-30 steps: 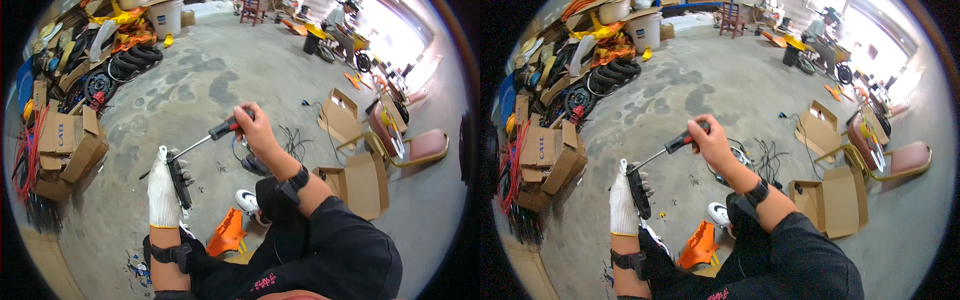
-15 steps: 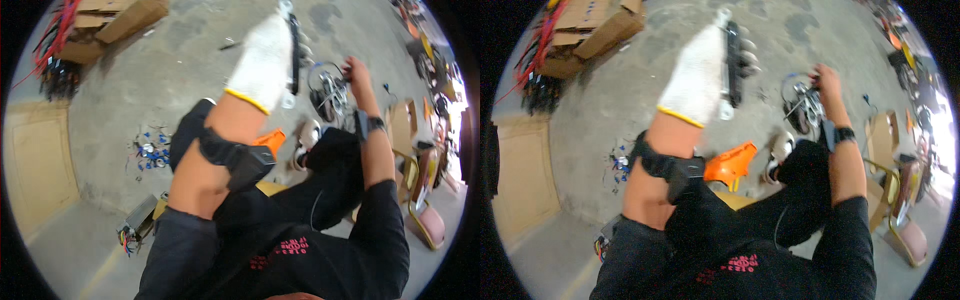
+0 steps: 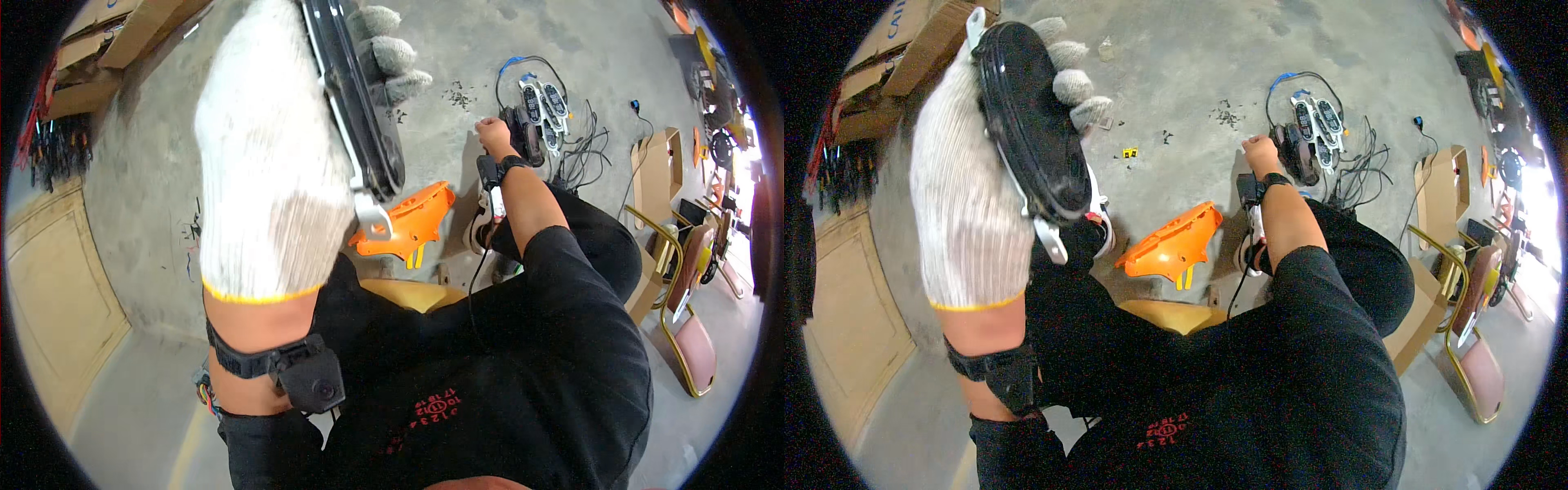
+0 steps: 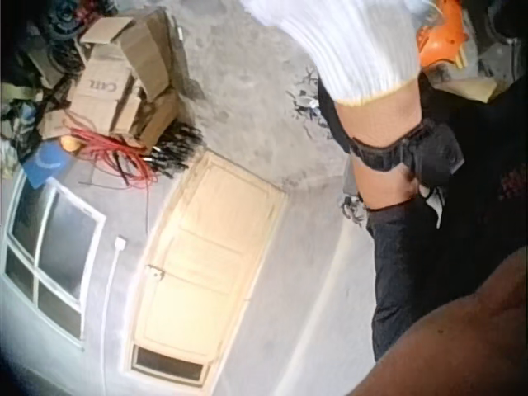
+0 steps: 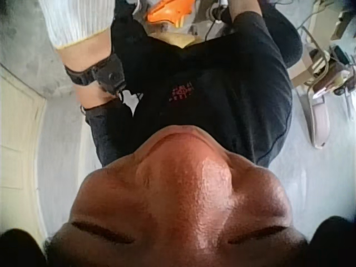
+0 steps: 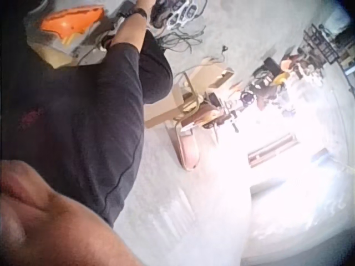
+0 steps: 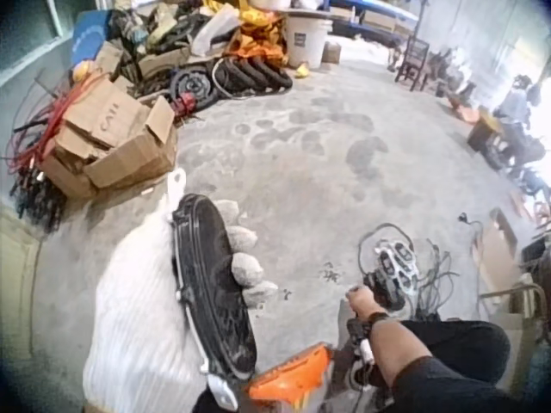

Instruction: Assembling or repairing a motorcycle handlebar control switch housing using a screwdriver.

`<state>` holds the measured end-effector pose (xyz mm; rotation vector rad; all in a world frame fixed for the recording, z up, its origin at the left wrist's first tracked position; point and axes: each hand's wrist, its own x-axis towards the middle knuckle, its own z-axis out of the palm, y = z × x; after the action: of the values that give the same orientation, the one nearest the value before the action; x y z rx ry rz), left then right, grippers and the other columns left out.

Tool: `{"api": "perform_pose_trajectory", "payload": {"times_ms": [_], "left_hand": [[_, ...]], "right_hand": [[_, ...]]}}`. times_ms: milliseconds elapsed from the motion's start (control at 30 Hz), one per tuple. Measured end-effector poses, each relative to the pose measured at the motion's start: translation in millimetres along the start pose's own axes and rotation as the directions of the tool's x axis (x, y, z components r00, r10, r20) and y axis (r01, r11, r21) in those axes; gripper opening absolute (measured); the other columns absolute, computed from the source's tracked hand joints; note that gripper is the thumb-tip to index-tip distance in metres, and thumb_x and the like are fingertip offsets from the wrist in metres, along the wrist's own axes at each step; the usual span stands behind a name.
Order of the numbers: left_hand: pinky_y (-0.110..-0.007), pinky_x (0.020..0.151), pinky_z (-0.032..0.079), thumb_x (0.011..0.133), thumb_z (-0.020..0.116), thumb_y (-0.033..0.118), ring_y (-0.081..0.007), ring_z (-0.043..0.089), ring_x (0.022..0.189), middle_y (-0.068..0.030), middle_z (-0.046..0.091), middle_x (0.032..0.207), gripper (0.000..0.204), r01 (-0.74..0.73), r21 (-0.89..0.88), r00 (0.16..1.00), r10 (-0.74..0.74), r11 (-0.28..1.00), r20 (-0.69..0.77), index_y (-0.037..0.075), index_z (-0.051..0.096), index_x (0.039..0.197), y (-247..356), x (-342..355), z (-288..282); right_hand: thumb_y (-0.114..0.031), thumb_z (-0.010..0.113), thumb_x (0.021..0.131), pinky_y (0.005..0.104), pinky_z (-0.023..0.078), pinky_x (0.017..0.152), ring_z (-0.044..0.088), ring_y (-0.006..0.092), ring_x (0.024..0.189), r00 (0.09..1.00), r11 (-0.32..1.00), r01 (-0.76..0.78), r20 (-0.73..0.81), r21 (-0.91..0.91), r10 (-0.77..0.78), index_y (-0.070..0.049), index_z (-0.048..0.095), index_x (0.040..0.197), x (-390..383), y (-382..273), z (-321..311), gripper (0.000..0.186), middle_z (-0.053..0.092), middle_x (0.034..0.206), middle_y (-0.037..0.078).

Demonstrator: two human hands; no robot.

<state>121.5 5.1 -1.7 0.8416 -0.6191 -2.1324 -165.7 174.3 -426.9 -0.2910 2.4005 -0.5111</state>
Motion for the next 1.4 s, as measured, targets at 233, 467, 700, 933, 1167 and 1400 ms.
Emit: {"api": "perform_pose_trajectory", "payload": {"times_ms": [233,467,700,933,1167,1400], "left_hand": [[-0.038,0.065,0.057,0.104,0.033,0.034,-0.0239,0.064,0.074,-0.0169,0.064,0.097,0.049,0.068,0.094,0.987,-0.054,0.993,-0.151,-0.006,0.053,0.123,10.1,5.0,3.8],[-0.036,0.063,0.052,0.103,0.034,0.035,-0.0208,0.062,0.070,-0.0139,0.065,0.094,0.048,0.065,0.122,0.966,-0.032,0.990,-0.256,-0.005,0.053,0.123,13.5,7.5,9.5],[-0.035,0.063,0.055,0.103,0.038,0.043,-0.0195,0.063,0.067,-0.0118,0.064,0.090,0.050,0.101,0.090,0.970,-0.078,0.991,-0.231,-0.001,0.055,0.117,15.7,9.0,9.7],[-0.037,0.061,0.057,0.103,0.040,0.044,-0.0187,0.063,0.065,-0.0104,0.063,0.086,0.047,0.183,-0.034,0.976,-0.186,0.983,-0.114,0.001,0.058,0.112,17.2,12.7,11.6],[-0.043,0.063,0.059,0.104,0.033,0.042,-0.0257,0.065,0.067,-0.0140,0.064,0.087,0.047,0.303,-0.171,0.941,-0.266,0.938,0.209,0.001,0.055,0.113,12.4,24.6,23.5],[-0.041,0.066,0.059,0.104,0.032,0.034,-0.0267,0.067,0.073,-0.0150,0.065,0.094,0.041,0.322,-0.244,0.898,-0.213,0.915,0.386,0.002,0.055,0.116,10.1,30.6,37.4]], "right_hand": [[-0.030,0.070,0.082,0.0439,0.051,0.081,0.066,0.0361,0.095,0.995,0.996,0.078,-0.059,-0.036,-0.080,-0.002,0.067,0.102,7.5,-19.9,23.2,0.034,0.070,0.097,0.020],[-0.031,0.068,0.085,0.0470,0.050,0.082,0.064,0.0364,0.102,0.981,0.981,0.094,-0.150,-0.168,-0.120,-0.006,0.062,0.108,10.8,-27.0,35.9,0.035,0.069,0.104,0.017],[-0.024,0.059,0.086,0.0497,0.050,0.082,0.063,0.0424,0.096,0.956,0.951,0.228,-0.137,-0.207,-0.259,-0.001,0.064,0.096,14.5,-27.5,35.8,0.026,0.068,0.096,0.024],[-0.024,0.057,0.083,0.0496,0.051,0.086,0.064,0.0455,0.097,0.955,0.956,0.213,-0.163,-0.199,-0.247,0.004,0.069,0.094,12.0,-49.4,-9.6,0.032,0.066,0.094,0.030],[-0.028,0.061,0.085,0.0391,0.054,0.059,0.069,0.0271,0.068,0.938,0.940,0.328,-0.153,0.098,-0.311,0.005,0.068,0.084,-40.0,-153.6,-111.9,0.034,0.069,0.078,0.020],[-0.023,0.064,0.091,0.0252,0.047,0.052,0.062,0.0126,0.062,0.809,0.622,0.556,-0.188,0.552,-0.557,0.002,0.065,0.101,-244.3,-262.8,-219.9,0.027,0.065,0.077,0.006]]}}
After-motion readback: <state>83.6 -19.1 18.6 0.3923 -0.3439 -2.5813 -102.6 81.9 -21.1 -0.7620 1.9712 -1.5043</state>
